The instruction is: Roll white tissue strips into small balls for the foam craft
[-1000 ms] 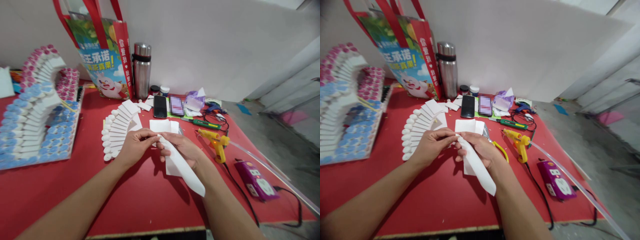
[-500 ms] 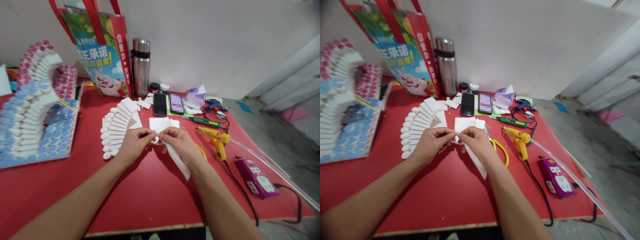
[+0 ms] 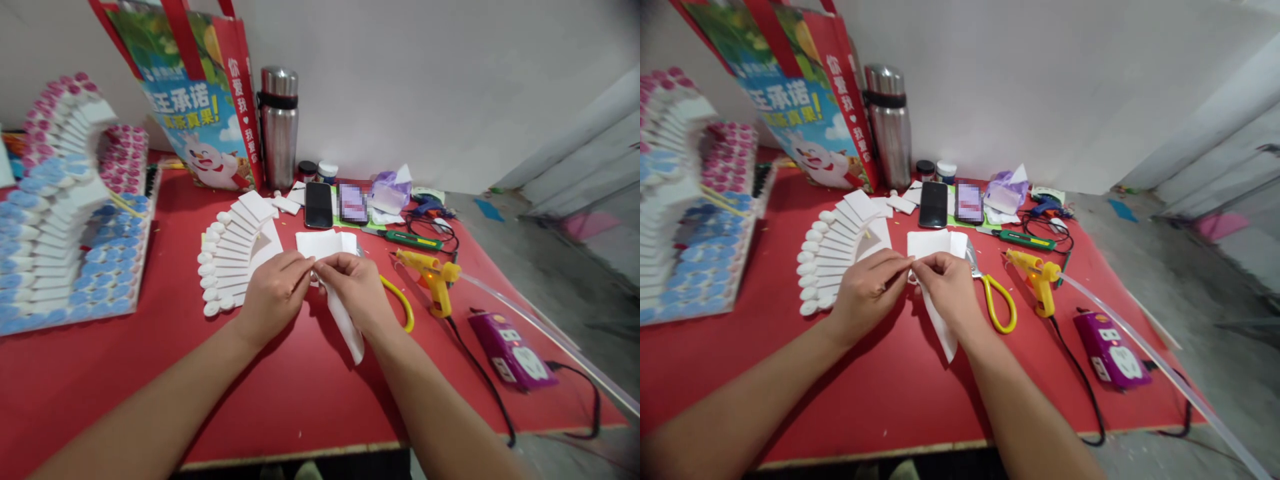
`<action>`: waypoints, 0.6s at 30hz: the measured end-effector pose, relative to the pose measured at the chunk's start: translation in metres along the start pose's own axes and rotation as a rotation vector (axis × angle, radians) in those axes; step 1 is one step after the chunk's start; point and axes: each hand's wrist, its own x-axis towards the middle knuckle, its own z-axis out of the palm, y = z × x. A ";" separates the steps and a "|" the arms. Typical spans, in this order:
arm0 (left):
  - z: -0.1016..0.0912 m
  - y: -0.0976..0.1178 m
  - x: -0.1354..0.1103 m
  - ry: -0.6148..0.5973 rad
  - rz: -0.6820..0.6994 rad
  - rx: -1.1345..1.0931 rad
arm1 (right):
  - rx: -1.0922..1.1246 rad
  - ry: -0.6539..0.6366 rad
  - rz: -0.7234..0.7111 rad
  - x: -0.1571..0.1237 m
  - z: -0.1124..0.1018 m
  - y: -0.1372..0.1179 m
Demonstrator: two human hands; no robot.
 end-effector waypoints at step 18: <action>-0.002 0.000 0.006 -0.008 -0.488 -0.402 | -0.463 -0.105 -0.292 0.009 -0.012 0.002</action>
